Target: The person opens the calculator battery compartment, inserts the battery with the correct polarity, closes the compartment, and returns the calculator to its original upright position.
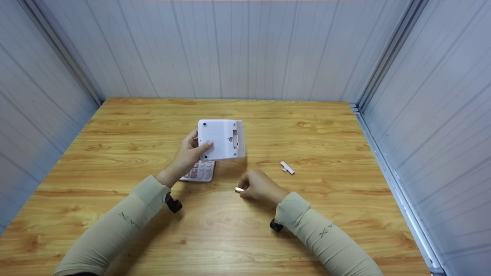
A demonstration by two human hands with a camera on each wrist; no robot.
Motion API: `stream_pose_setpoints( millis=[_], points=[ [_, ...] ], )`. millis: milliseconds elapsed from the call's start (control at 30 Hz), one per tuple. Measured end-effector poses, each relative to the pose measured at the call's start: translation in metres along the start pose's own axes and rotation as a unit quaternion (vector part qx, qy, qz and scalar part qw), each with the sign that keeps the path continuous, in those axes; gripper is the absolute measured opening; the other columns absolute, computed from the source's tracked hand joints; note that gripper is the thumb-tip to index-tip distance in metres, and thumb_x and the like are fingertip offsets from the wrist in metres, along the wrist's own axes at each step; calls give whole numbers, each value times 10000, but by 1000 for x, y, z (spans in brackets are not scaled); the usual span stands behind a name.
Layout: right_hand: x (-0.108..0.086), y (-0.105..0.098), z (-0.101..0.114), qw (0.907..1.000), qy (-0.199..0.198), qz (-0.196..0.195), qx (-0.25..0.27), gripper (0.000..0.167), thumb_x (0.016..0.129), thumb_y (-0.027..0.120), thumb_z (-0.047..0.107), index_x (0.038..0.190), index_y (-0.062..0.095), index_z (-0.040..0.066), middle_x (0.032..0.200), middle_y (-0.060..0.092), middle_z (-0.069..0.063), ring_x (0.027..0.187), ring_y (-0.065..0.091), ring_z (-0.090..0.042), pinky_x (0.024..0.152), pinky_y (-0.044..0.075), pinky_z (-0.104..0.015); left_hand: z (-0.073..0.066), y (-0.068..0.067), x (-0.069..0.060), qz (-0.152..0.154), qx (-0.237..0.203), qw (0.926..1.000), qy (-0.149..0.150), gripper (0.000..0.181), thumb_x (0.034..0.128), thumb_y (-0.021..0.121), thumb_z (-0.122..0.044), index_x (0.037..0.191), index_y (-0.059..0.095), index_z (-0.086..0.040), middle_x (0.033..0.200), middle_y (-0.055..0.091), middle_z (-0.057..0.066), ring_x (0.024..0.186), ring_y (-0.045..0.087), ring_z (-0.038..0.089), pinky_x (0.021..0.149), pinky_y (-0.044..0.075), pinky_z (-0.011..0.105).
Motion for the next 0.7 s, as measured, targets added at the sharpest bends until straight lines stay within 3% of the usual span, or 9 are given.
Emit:
stream_pose_setpoints(
  millis=[467,700],
  points=[
    [2,-3,-1,9999,49,-35,-81,69,879,851,-15,910,804,25,819,743,-31,747,582,-64,679,500,-190,0,1,0,66,-41,10000,-38,577,1084,637,-69,1619,423,-37,1433,680,253,1295,709,387,1012,653,444],
    [1,-10,-1,9991,417,-93,56,75,893,857,23,952,810,26,850,764,-51,747,622,-95,671,533,-210,1,1,1,50,-107,9999,-17,585,1079,634,-53,1622,417,-30,1426,681,262,1285,713,390,1005,656,443]
  ],
)
Point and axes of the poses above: each hand's wrist, its own x-axis towards the middle knuckle, its own y-axis out of the palm, z = x × y, the point moved 7 cm from there along x, towards the middle knuckle
